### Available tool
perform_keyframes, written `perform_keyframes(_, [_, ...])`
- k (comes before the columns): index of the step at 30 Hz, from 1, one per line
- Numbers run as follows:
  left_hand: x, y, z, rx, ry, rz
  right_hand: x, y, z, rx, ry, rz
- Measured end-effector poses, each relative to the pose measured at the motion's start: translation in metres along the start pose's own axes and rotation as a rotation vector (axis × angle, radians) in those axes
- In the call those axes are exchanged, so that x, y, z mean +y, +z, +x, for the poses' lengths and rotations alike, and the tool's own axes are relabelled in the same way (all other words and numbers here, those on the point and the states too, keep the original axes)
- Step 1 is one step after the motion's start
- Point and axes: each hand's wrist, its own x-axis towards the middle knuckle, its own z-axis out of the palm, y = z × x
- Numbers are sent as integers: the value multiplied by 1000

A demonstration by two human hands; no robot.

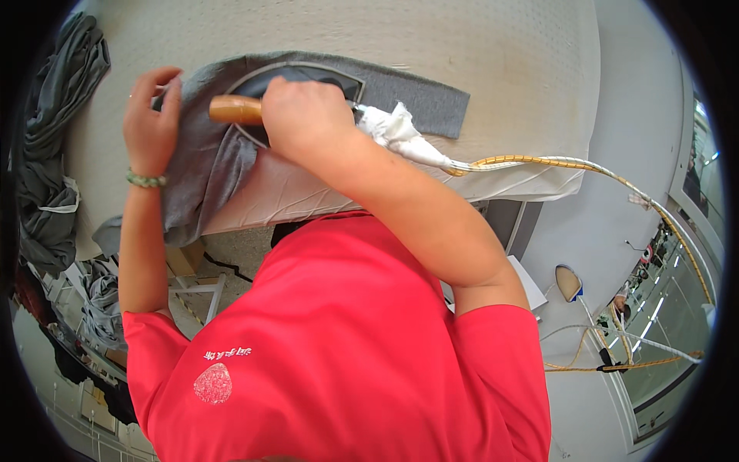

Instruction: Ironing and folding a grey t-shirt on a pressing table in a garment factory.

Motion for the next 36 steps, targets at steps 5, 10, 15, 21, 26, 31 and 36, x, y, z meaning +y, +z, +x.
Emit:
perform_keyframes(5, [-70, -14, -10, 16, -94, 134, 21, -18, 5, 99, 120, -14])
perform_keyframes(10, [-141, -63, -101, -146, -613, -11, 123, -23, -60, 146, 409, -45])
perform_keyframes(15, [-138, -74, -144, -345, -716, -96, 269, -39, -94, 314, 619, -53])
perform_keyframes(21, [-123, -58, -116, -270, -468, 62, 316, -70, -57, 473, 558, -326])
perform_keyframes(26, [-58, -96, -67, 109, -167, -53, 173, 4, -2, 726, -257, -211])
perform_keyframes(31, [55, -161, -3, 435, 275, 214, 170, 51, -18, 568, -66, 392])
perform_keyframes(36, [95, -219, -28, 570, -128, -130, 203, -78, -131, 698, -63, 778])
